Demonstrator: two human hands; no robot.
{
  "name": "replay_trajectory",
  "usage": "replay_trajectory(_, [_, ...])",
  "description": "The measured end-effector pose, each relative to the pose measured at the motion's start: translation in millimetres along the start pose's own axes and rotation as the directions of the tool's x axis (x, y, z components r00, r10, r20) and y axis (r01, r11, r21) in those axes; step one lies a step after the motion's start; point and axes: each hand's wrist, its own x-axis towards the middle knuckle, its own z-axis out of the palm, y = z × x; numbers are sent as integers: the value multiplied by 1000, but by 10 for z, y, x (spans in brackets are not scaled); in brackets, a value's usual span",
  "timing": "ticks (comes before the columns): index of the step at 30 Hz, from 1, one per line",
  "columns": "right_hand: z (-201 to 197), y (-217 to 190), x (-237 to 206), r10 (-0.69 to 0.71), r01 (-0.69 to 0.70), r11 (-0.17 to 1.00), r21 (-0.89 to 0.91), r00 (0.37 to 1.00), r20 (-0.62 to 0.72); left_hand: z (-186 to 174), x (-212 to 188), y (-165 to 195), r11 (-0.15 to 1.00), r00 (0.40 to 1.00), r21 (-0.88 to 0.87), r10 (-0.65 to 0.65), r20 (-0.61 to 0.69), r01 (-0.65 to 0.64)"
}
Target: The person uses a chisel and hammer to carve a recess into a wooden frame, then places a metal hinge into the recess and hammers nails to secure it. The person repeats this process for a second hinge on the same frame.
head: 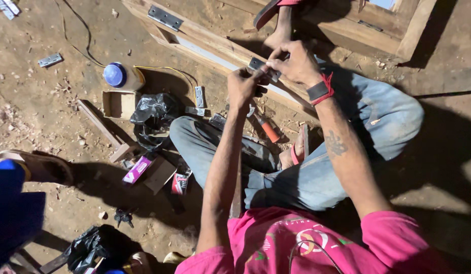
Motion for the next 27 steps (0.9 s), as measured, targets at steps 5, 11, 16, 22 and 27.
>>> replay_trajectory(5, [-38, 80, 15, -260, 260, 965, -29, 966, 5, 15, 11, 97, 998, 988, 39, 46, -146, -40])
replay_trajectory(11, [-211, 111, -132, -102, 89, 992, 85, 983, 152, 64, -33, 109, 993, 977, 111, 62, -206, -40])
replay_trajectory(16, [-190, 54, -179, 28, -30, 1000, 11, 994, 107, 64, 63, 88, 982, 969, 180, 89, -231, -47])
replay_trajectory(22, [-206, 96, -178, 49, -63, 993, 101, 990, 130, 102, 103, -13, 995, 950, -14, 92, -300, -101])
replay_trajectory(27, [-141, 2, -244, -29, 20, 950, 311, 999, 25, 46, 38, -154, 946, 990, -315, 39, -137, -81])
